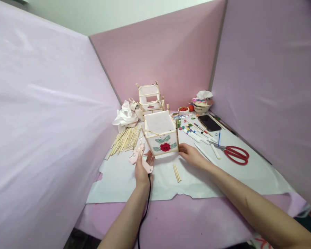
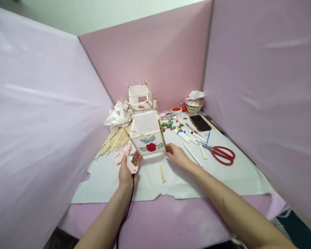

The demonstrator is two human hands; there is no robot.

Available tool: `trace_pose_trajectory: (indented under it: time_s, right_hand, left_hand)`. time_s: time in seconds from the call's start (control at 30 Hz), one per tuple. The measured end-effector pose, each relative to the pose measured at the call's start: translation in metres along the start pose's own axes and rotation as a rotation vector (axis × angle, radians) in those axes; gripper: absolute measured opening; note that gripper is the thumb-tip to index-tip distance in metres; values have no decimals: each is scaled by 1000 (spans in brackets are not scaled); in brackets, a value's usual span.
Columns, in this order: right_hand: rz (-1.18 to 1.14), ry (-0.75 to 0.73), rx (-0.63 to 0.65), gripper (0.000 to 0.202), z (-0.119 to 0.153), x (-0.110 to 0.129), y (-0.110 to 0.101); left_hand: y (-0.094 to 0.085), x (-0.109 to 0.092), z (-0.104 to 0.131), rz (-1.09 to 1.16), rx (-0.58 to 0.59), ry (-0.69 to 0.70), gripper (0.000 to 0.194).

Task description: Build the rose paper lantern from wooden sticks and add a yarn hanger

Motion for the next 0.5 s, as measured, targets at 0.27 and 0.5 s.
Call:
trace_pose_trajectory:
  time_s: [0.27,0.5]
  right_hand:
    - [-144,-60,-42,39,11,16,25]
    - [-151,-8,-68,45,1,14,28]
  left_hand:
    - [2,-10,-39,33,-71,24,31]
    - [-6,-14,-50,22,-43,-12,25]
Point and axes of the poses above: each hand's wrist, its own z-axis away from the middle knuckle, its own y-axis out of the palm, x = y × z, the point moved 1 cm from there along -z, towards the middle knuckle, and after that the axes turned 7 degrees about -y, right-handed, at the moved point
